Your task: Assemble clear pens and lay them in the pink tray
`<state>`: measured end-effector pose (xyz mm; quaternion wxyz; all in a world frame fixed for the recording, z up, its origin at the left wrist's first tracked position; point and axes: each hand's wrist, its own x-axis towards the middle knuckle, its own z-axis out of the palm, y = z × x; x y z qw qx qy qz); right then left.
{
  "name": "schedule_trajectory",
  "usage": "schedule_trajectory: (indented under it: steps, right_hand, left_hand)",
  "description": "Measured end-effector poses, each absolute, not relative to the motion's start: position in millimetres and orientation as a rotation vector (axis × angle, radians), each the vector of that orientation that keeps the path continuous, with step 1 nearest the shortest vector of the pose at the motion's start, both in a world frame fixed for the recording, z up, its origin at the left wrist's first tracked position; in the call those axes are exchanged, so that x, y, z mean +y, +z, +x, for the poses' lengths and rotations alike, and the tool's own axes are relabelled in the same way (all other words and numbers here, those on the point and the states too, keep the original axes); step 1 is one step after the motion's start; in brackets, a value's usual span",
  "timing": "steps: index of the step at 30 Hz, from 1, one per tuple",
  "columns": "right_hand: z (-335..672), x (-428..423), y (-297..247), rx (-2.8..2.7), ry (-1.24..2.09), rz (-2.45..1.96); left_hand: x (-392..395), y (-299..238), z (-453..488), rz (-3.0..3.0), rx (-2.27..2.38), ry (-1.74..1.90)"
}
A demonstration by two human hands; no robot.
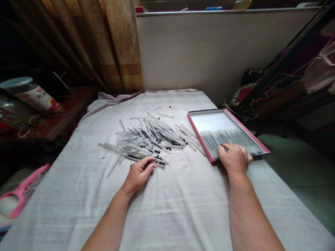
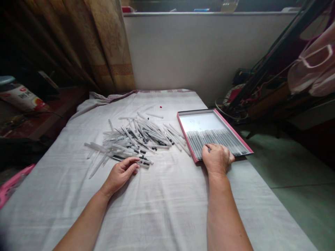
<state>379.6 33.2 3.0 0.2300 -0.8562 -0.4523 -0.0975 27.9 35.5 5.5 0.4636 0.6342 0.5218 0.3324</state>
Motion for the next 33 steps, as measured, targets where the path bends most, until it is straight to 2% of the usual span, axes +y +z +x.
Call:
schedule_trajectory:
  steps: [5,9,12,15,25,30,33]
  right_hand:
    - [375.2,34.2,11.2,-1.28,-0.311,-2.347]
    - [355.7,43.1,29.0,-1.393,-0.343,-2.135]
    - [328.1,53.6,37.0,-1.591,-0.148,-1.999]
    - [298.5,62.2,33.8,-1.74,0.074,-2.041]
    - [264.2,69.7,15.8,-1.769,0.13,-2.159]
    - [265.6,61.2,12.3,-1.73,0.121,-1.939]
    - [255.5,48.4,12.4,-1.769,0.184,-1.685]
  left_hand:
    - [36.0,0.9,25.7,1.563,1.265,0.812]
    - [36.2,-0.8,25.0,1.571,1.256,0.811]
    - [36.3,0.4,25.5,1.552,1.255,0.826]
    - [36.2,2.9,26.3,1.527,1.247,0.842]
    - [36.9,2.1,27.0,1.513,1.249,0.837]
    - [34.2,2.8,26.9,1.643,1.255,0.843]
    - [28.7,9.7,29.4,1.966,1.345,1.049]
